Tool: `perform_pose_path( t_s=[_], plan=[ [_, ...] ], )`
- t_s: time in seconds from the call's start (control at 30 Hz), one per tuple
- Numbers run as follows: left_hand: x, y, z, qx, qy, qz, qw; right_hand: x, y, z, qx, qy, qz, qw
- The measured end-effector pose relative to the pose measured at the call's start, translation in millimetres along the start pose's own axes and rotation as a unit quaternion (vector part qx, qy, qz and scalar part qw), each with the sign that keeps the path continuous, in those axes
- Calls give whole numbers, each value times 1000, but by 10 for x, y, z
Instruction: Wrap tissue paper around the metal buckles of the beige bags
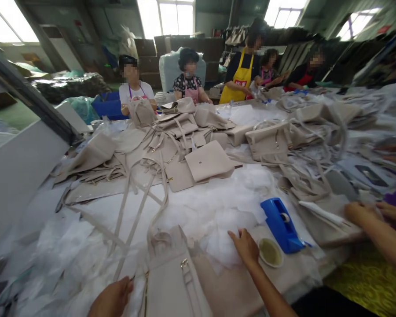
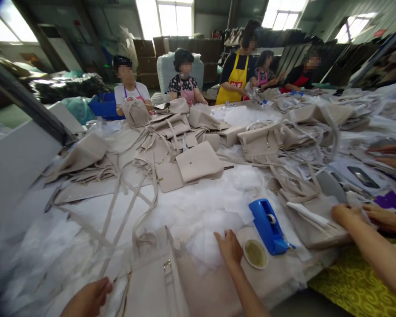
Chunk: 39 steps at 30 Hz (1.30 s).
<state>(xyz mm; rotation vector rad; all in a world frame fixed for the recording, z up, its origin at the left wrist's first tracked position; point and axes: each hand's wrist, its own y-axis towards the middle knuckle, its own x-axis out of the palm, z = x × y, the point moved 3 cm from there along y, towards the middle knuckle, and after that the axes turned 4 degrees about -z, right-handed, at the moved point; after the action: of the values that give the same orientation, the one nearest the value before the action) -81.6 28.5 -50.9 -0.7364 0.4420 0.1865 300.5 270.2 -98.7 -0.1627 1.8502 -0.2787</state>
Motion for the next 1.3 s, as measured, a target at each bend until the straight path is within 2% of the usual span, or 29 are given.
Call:
perform_pose_path(
  t_s=[0.07,0.13,0.23,0.3,0.4,0.47,0.53,0.6,0.67,0.73,0.8,0.87,0.93,1.0,1.07,1.13,1.2,1.23,1.3],
  plan=[
    [245,-60,315,14,6,0,1000,-33,47,15,-13,1,0,1000],
    [576,-69,574,15,10,7,1000,-99,93,44,-33,16,8,999],
    [1050,2,795,27,84,33,996,-202,150,48,-68,123,-11,990],
    [1276,61,834,10,101,52,993,-231,145,-12,-86,239,-57,966],
    [1463,131,850,-4,56,82,995,-161,40,-193,-107,380,-150,907],
    [1521,157,862,-14,-43,85,995,-34,-81,-328,-117,418,-214,875],
    [1545,151,897,-18,-158,75,984,115,-223,-446,-121,419,-254,863],
    [1543,103,966,2,-255,51,966,229,-371,-551,-120,414,-253,866],
    [1512,20,1052,43,-314,23,948,280,-535,-675,-131,431,-252,856],
    [1447,-77,1117,81,-279,29,957,277,-723,-832,-165,460,-303,818],
    [1362,-165,1151,113,-162,79,977,231,-919,-980,-197,495,-384,754],
    [1293,-227,1156,141,-57,135,979,167,-1074,-1067,-193,532,-433,702],
    [1258,-250,1122,159,-38,168,972,121,-1172,-1094,-165,561,-448,676],
    [1241,-234,1049,149,-94,193,965,108,-1229,-1088,-140,566,-459,670],
    [1256,-185,964,124,-200,171,957,111,-1251,-1077,-130,556,-473,671],
    [1317,-122,916,110,-331,66,935,102,-1235,-1070,-141,539,-478,679],
    [1385,-85,917,105,-439,-55,891,68,-1184,-1075,-173,523,-468,691],
    [1406,-77,925,102,-472,-90,871,47,-1150,-1083,-191,512,-460,700],
    [1422,-70,943,98,-500,-105,854,19,-1076,-1108,-215,483,-435,729]
  ],
)
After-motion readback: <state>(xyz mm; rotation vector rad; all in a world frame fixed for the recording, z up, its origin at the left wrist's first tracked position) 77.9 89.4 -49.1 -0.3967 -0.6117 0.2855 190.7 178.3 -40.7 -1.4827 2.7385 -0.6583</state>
